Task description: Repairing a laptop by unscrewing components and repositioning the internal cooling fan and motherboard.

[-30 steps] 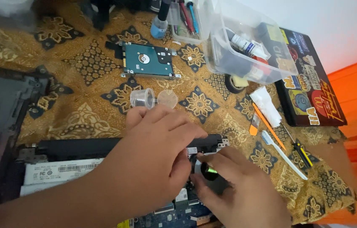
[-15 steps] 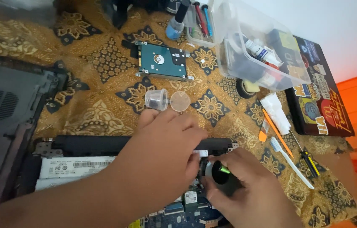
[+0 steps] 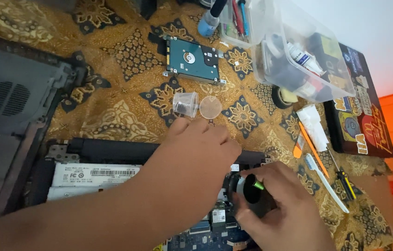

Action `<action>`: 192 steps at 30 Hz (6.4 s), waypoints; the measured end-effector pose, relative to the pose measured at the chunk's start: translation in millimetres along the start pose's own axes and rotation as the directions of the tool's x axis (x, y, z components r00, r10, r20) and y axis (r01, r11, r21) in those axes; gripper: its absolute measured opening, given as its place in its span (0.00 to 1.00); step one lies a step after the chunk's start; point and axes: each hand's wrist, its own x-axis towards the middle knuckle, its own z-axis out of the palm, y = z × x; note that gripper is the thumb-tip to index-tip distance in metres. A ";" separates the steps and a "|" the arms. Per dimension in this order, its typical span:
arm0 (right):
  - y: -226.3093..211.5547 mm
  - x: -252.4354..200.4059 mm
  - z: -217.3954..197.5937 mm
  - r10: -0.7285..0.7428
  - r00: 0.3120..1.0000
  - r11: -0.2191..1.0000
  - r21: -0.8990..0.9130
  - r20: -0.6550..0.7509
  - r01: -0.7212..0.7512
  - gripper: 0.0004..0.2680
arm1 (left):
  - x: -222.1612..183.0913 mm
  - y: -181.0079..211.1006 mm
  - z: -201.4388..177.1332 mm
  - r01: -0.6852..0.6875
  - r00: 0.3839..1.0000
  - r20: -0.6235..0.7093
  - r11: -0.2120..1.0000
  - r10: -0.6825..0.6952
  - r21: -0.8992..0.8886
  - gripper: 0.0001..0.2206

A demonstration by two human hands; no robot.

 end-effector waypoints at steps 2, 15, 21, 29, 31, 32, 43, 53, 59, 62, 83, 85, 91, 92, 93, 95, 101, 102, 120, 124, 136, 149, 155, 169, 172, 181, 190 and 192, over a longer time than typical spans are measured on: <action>-2.1 0.0 0.9 -0.046 0.999 0.999 0.003 -0.019 0.047 0.12 | 1.3 -0.9 1.7 -0.002 1.000 0.012 1.000 0.001 0.005 0.09; 1.7 10.1 -25.4 0.263 0.921 0.952 0.076 0.287 -0.295 0.10 | 4.5 -1.5 -4.7 0.014 0.993 0.116 0.999 -0.011 -0.028 0.07; 5.4 1.1 -29.7 -0.011 0.969 0.990 0.138 0.248 -0.024 0.15 | 3.9 -0.4 -4.2 0.021 0.996 0.084 0.999 -0.018 -0.033 0.07; 24.6 1.4 -27.8 -0.283 0.915 0.949 0.223 0.288 0.224 0.14 | 4.2 -0.3 -3.8 -0.008 0.999 0.053 1.000 0.007 0.022 0.05; 24.9 1.0 -29.8 -0.276 0.908 0.949 0.237 0.314 0.207 0.14 | 5.9 -0.1 -5.8 0.012 0.993 0.120 1.000 -0.010 -0.019 0.06; 26.6 0.5 -30.4 -0.287 0.899 0.955 0.174 0.330 0.241 0.14 | 6.6 -0.5 -6.3 0.035 0.989 0.147 0.999 -0.028 -0.039 0.06; 20.0 9.1 -36.4 -0.081 0.889 0.995 -0.021 0.450 0.102 0.20 | 5.0 -0.6 -4.7 0.039 0.993 0.110 0.995 -0.028 -0.094 0.07; -12.4 34.6 -72.5 -0.104 0.882 0.975 -0.127 0.459 0.182 0.21 | 7.3 4.3 -13.5 0.052 0.987 0.154 0.998 -0.049 -0.019 0.08; -20.0 83.6 -68.6 -0.412 0.898 0.730 0.534 -0.154 0.426 0.09 | 8.2 3.5 -19.7 0.079 0.978 0.201 0.991 -0.056 -0.109 0.12; -0.8 107.9 -39.3 -0.205 0.960 0.498 0.825 -0.189 0.269 0.12 | 6.0 6.8 -36.6 0.176 0.983 0.123 0.903 -0.138 -0.392 0.15; 4.0 104.2 7.0 -0.333 0.923 0.624 0.689 -0.194 0.370 0.06 | 12.8 -47.7 -79.6 0.386 0.915 0.171 0.916 -0.366 -0.105 0.28; 4.2 102.6 7.7 -0.363 0.910 0.626 0.670 -0.202 0.399 0.06 | 13.9 -49.2 -72.7 0.326 0.936 0.171 0.941 -0.308 -0.092 0.23; 3.1 99.2 4.9 -0.392 0.903 0.698 0.583 -0.175 0.416 0.05 | 20.2 -63.3 -59.5 0.108 0.994 0.053 0.952 -0.097 -0.287 0.18; 2.1 98.4 3.8 -0.394 0.902 0.706 0.572 -0.174 0.419 0.05 | 20.9 -66.6 -56.9 0.086 0.996 0.046 0.941 -0.075 -0.328 0.20; 0.9 97.5 3.0 -0.396 0.902 0.713 0.561 -0.173 0.421 0.05 | 21.2 -70.0 -54.2 0.064 0.998 0.039 0.928 -0.053 -0.368 0.22; 2.6 97.1 3.3 -0.421 0.886 0.685 0.572 -0.195 0.451 0.05 | 21.4 -68.5 -55.8 0.118 0.992 0.077 0.923 -0.097 -0.365 0.22; 1.0 94.8 7.1 -0.555 0.786 0.561 0.575 -0.273 0.595 0.06 | 20.9 -67.4 -58.2 0.182 0.980 0.137 0.916 -0.142 -0.357 0.21; 0.7 96.6 9.0 -0.609 0.734 0.545 0.514 -0.301 0.663 0.07 | 20.9 -68.9 -56.9 0.161 0.985 0.120 0.923 -0.126 -0.351 0.19; 0.0 93.2 11.0 -0.563 0.814 0.724 0.392 -0.141 0.568 0.07 | 19.0 -77.1 -48.9 0.004 0.999 0.033 0.912 0.010 -0.410 0.22; -0.9 93.6 10.3 -0.537 0.833 0.740 0.401 -0.131 0.540 0.07 | 18.3 -72.4 -53.2 0.043 0.999 0.049 0.902 -0.024 -0.429 0.21; -2.5 94.2 8.9 -0.518 0.846 0.761 0.384 -0.128 0.523 0.07 | 19.2 -72.2 -53.4 0.093 0.993 0.104 0.906 -0.055 -0.412 0.24; -4.9 96.0 9.1 -0.537 0.834 0.748 0.387 -0.126 0.540 0.07 | 18.3 -71.6 -53.8 0.065 0.996 0.090 0.897 -0.028 -0.436 0.23; -3.5 96.4 10.6 -0.512 0.853 0.764 0.400 -0.103 0.507 0.07 | 18.7 -70.9 -54.6 0.071 0.995 0.095 0.899 -0.032 -0.432 0.23; -4.3 96.0 9.3 -0.487 0.871 0.787 0.401 -0.061 0.468 0.07 | 18.6 -70.1 -56.6 0.152 0.980 0.179 0.896 -0.083 -0.417 0.25; -6.3 94.7 8.7 -0.486 0.869 0.758 0.452 -0.088 0.470 0.07 | 18.3 -72.9 -52.6 0.063 0.995 0.096 0.900 -0.024 -0.432 0.23; -2.3 91.9 2.4 -0.349 0.929 0.777 0.516 -0.123 0.360 0.06 | 17.4 -65.2 -57.8 0.186 0.978 0.159 0.901 -0.132 -0.393 0.24; 11.3 93.5 7.3 -0.122 0.970 0.345 0.907 -0.211 0.241 0.04 | 9.4 -67.7 -58.7 -0.072 0.983 -0.185 0.946 0.013 -0.315 0.16; 8.7 91.7 6.8 -0.067 0.971 0.356 0.903 -0.230 0.239 0.07 | 8.8 -70.0 -54.8 -0.167 0.960 -0.265 0.941 0.087 -0.296 0.10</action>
